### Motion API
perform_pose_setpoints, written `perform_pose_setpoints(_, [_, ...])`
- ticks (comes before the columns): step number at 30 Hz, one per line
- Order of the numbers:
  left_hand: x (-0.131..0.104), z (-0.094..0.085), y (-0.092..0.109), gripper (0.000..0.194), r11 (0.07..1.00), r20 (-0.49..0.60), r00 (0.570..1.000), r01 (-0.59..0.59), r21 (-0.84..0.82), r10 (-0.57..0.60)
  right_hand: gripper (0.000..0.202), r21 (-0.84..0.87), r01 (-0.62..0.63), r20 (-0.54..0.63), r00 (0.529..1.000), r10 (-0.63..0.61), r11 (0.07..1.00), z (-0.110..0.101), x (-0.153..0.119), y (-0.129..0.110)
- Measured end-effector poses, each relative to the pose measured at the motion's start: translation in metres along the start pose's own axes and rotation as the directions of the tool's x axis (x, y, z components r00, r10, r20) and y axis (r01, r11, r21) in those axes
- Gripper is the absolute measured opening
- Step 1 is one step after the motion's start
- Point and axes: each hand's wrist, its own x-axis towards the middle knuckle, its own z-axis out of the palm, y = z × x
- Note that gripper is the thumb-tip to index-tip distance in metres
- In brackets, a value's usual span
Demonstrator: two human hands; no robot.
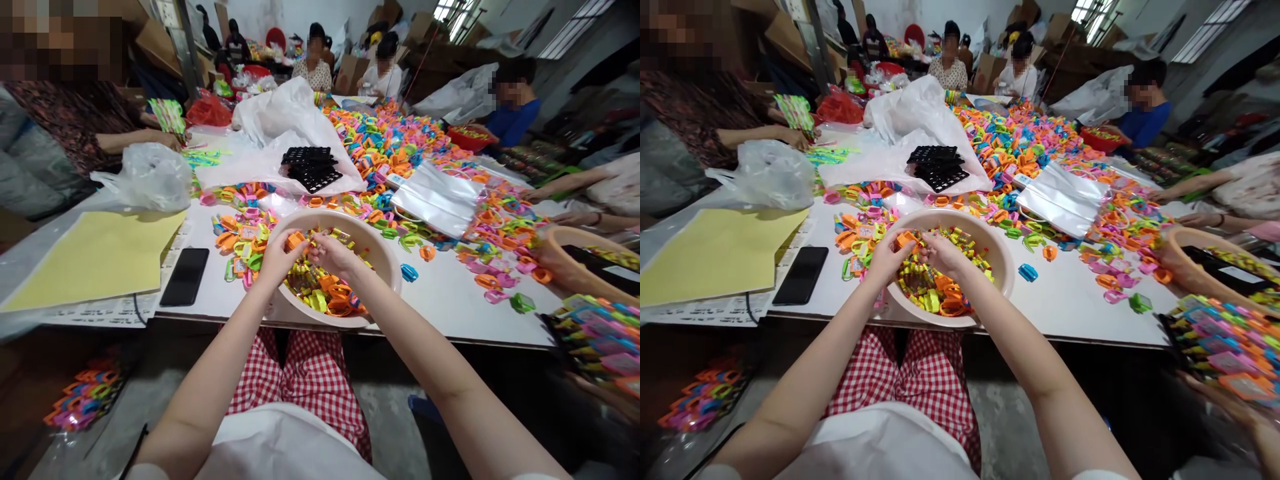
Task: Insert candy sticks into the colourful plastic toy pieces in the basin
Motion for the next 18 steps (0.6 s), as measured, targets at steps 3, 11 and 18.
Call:
perform_pose_setpoints(3, [-0.002,-0.001,0.003,0.026,0.992,0.002,1.000,0.008,0.122,-0.009,0.040,-0.043,0.054,-0.032,0.998,-0.055,0.998,-0.001,0.000,0.000])
perform_pose_setpoints(11, [-0.004,-0.002,0.009,0.029,0.973,0.102,0.995,-0.009,0.230,-0.015,0.044,-0.111,0.141,-0.023,0.989,-0.144,0.984,0.001,-0.003,-0.004])
perform_pose_setpoints(18, [-0.004,-0.001,0.013,0.026,0.948,0.255,0.963,0.006,0.317,-0.091,0.042,-0.149,0.072,0.063,0.996,-0.063,0.986,-0.002,-0.001,-0.002])
